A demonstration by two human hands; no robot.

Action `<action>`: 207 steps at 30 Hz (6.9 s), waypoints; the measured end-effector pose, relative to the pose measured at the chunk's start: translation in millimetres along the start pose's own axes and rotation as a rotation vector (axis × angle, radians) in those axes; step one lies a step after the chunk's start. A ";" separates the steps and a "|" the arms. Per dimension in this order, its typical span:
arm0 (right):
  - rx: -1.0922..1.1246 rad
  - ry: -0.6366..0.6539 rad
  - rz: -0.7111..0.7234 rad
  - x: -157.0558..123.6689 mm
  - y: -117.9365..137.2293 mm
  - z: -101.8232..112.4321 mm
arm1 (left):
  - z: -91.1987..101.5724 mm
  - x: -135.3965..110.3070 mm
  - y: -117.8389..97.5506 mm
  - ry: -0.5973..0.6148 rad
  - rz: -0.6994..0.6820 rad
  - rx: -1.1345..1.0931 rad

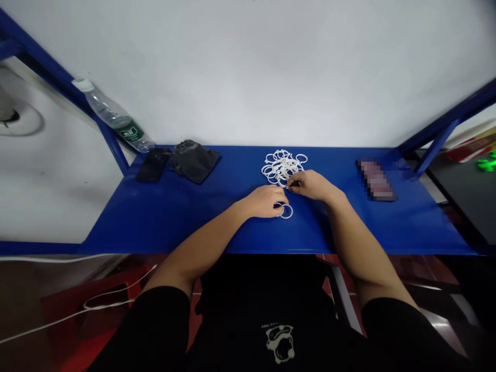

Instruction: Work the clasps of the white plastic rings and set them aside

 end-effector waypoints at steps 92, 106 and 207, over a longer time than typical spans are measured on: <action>0.360 -0.013 0.145 -9.9 54.5 1.6 | 48.7 -18.9 59.7 -0.248 0.204 0.117; 0.034 -0.260 -0.246 -18.3 -58.5 62.2 | 10.4 -3.1 17.4 0.006 0.085 0.003; 0.088 -0.076 0.060 -4.1 15.1 13.1 | 24.6 -5.2 31.8 -0.174 0.165 0.101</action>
Point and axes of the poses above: each hand's wrist, its own x-axis towards the middle knuckle, its own z-axis out of the back of the hand, y = z × x, the point moved 10 cm from there along x, towards the middle knuckle, and after that the axes turned 9 degrees about -z, right-handed, at the moved point
